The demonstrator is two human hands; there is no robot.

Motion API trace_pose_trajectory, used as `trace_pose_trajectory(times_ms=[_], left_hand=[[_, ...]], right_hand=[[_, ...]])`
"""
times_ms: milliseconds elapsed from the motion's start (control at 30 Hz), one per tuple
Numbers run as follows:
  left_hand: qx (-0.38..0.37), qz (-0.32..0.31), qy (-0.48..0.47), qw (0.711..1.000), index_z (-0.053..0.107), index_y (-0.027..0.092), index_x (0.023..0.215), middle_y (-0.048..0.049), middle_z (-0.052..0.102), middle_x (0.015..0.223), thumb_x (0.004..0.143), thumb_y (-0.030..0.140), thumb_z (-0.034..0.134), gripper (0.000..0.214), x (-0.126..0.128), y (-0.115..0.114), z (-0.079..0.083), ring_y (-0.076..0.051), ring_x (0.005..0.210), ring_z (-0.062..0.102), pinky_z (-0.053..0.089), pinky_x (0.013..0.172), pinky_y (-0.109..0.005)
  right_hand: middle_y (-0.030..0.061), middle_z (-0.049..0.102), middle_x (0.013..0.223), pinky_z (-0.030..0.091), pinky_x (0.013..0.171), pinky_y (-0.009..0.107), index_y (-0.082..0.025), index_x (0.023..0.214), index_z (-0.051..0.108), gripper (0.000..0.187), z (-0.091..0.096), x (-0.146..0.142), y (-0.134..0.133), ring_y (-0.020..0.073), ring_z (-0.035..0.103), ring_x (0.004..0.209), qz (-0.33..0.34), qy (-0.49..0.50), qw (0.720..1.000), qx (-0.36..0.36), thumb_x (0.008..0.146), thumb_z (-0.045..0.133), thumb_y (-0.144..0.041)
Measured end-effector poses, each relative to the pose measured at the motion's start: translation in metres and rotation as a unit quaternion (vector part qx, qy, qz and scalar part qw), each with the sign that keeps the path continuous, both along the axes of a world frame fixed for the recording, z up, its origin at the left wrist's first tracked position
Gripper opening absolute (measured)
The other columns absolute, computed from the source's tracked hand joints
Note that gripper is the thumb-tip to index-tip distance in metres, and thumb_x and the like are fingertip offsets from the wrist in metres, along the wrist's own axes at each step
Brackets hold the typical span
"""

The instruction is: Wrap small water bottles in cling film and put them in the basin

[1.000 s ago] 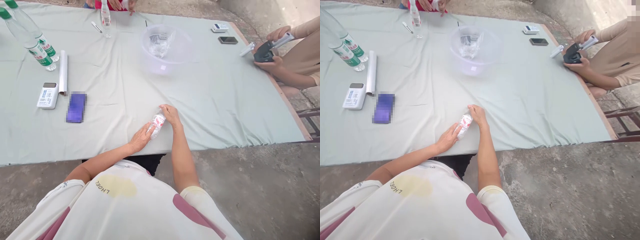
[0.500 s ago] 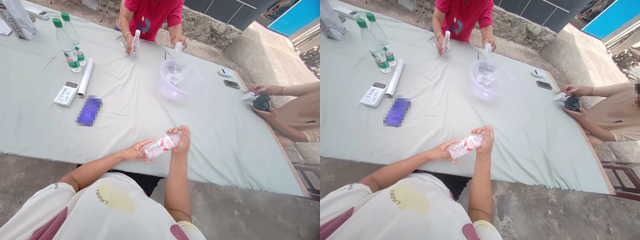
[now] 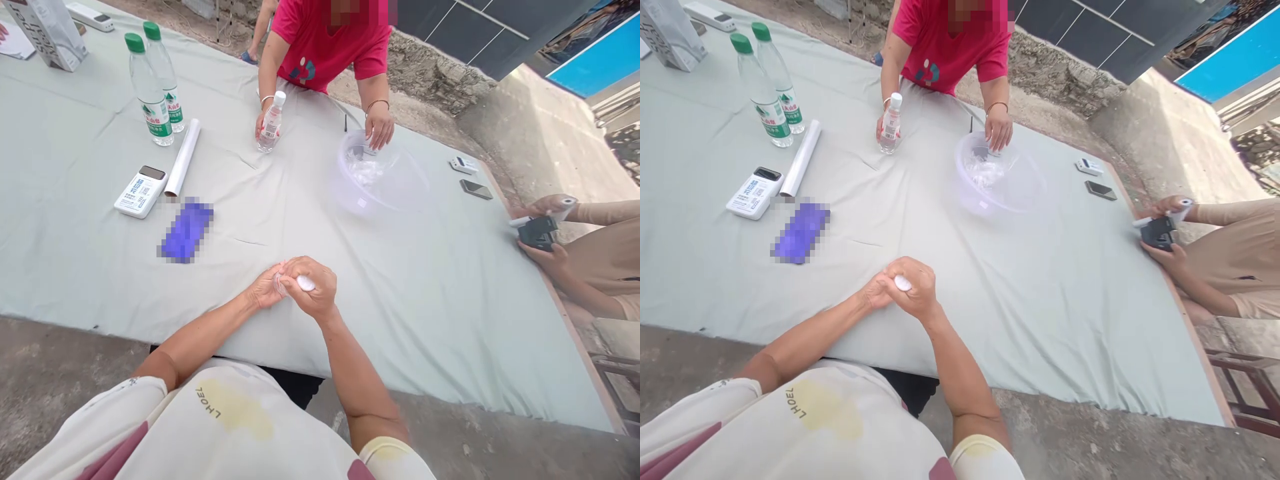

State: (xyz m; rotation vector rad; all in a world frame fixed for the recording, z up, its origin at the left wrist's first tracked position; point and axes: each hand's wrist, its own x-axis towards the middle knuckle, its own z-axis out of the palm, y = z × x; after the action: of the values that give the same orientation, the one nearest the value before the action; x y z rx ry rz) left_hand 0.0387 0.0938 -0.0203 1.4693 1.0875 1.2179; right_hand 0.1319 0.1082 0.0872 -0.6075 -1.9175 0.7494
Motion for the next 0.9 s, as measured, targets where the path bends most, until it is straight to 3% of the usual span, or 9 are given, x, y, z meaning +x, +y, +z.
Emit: trace_pose_trajectory(times_ms=[67,133,200,267,400,567,733,900], left_hand=[[-0.091,-0.036,-0.169,0.981,0.058,0.014,0.119,-0.0136,0.069,0.114,0.103,0.063,0.008,0.072,-0.002,0.002,-0.004,-0.023,0.104,0.070,0.060,0.084,-0.036],[-0.213,-0.071,-0.369,0.902,0.054,0.018,0.128,-0.0156,0.064,0.129,0.098,0.073,0.021,0.071,-0.004,0.003,-0.005,-0.025,0.112,0.068,0.058,0.090,-0.042],[-0.316,-0.081,-0.503,0.800,0.051,0.022,0.135,-0.0159,0.059,0.139,0.093,0.077,0.034,0.071,-0.003,0.004,-0.007,-0.027,0.118,0.065,0.054,0.096,-0.045],[-0.369,-0.078,-0.539,0.753,0.047,0.026,0.139,-0.0148,0.056,0.144,0.093,0.073,0.043,0.066,-0.001,0.005,-0.009,-0.027,0.120,0.065,0.052,0.099,-0.047],[-0.382,-0.103,-0.519,0.758,0.054,0.027,0.133,-0.0129,0.055,0.145,0.093,0.055,0.060,0.049,0.000,0.004,-0.014,-0.025,0.121,0.064,0.052,0.097,-0.046],[-0.382,-0.124,-0.505,0.764,0.064,0.023,0.121,-0.0118,0.066,0.127,0.090,0.045,0.069,0.039,-0.003,0.002,-0.013,-0.023,0.110,0.066,0.053,0.091,-0.041],[-0.387,-0.135,-0.514,0.754,0.066,0.021,0.117,-0.0105,0.070,0.115,0.088,0.042,0.072,0.036,-0.002,0.002,-0.011,-0.022,0.104,0.067,0.053,0.087,-0.039],[-0.394,-0.127,-0.509,0.754,0.065,0.020,0.117,-0.0121,0.069,0.116,0.088,0.041,0.073,0.036,0.000,0.003,-0.010,-0.023,0.106,0.067,0.050,0.092,-0.042]], right_hand=[[-0.0006,0.065,0.061,0.058,0.060,0.035,-0.025,0.066,0.053,0.034,-0.002,0.002,0.018,0.0185,0.069,0.061,-0.017,-0.008,0.998,-0.067,0.087,0.067,-0.048],[-0.0007,0.066,0.063,0.058,0.066,0.035,-0.024,0.071,0.053,0.036,0.000,0.006,0.046,0.0187,0.070,0.064,-0.054,-0.011,0.988,-0.141,0.087,0.065,-0.054],[-0.0016,0.066,0.062,0.058,0.072,0.036,-0.024,0.075,0.051,0.039,0.002,0.009,0.082,0.0183,0.070,0.065,-0.115,-0.007,0.978,-0.173,0.088,0.062,-0.059],[-0.0020,0.065,0.066,0.057,0.081,0.038,-0.024,0.078,0.049,0.042,0.003,0.007,0.124,0.0179,0.069,0.068,-0.198,0.007,0.971,-0.135,0.089,0.057,-0.064],[0.0014,0.065,0.083,0.050,0.097,0.047,-0.023,0.089,0.049,0.045,-0.008,-0.005,0.216,0.0206,0.069,0.091,-0.290,0.002,0.957,-0.030,0.094,0.043,-0.067],[0.0039,0.061,0.097,0.049,0.095,0.050,-0.022,0.095,0.053,0.048,-0.030,-0.023,0.296,0.0212,0.064,0.100,-0.298,-0.033,0.954,0.014,0.094,0.041,-0.068],[0.0019,0.059,0.093,0.050,0.092,0.047,-0.018,0.099,0.057,0.047,-0.028,-0.031,0.322,0.0211,0.064,0.098,-0.250,-0.120,0.960,-0.049,0.089,0.056,-0.064],[0.0059,0.063,0.105,0.043,0.101,0.054,-0.019,0.097,0.059,0.049,0.000,-0.025,0.320,0.0260,0.061,0.113,-0.215,-0.176,0.960,-0.041,0.095,0.042,-0.065]])
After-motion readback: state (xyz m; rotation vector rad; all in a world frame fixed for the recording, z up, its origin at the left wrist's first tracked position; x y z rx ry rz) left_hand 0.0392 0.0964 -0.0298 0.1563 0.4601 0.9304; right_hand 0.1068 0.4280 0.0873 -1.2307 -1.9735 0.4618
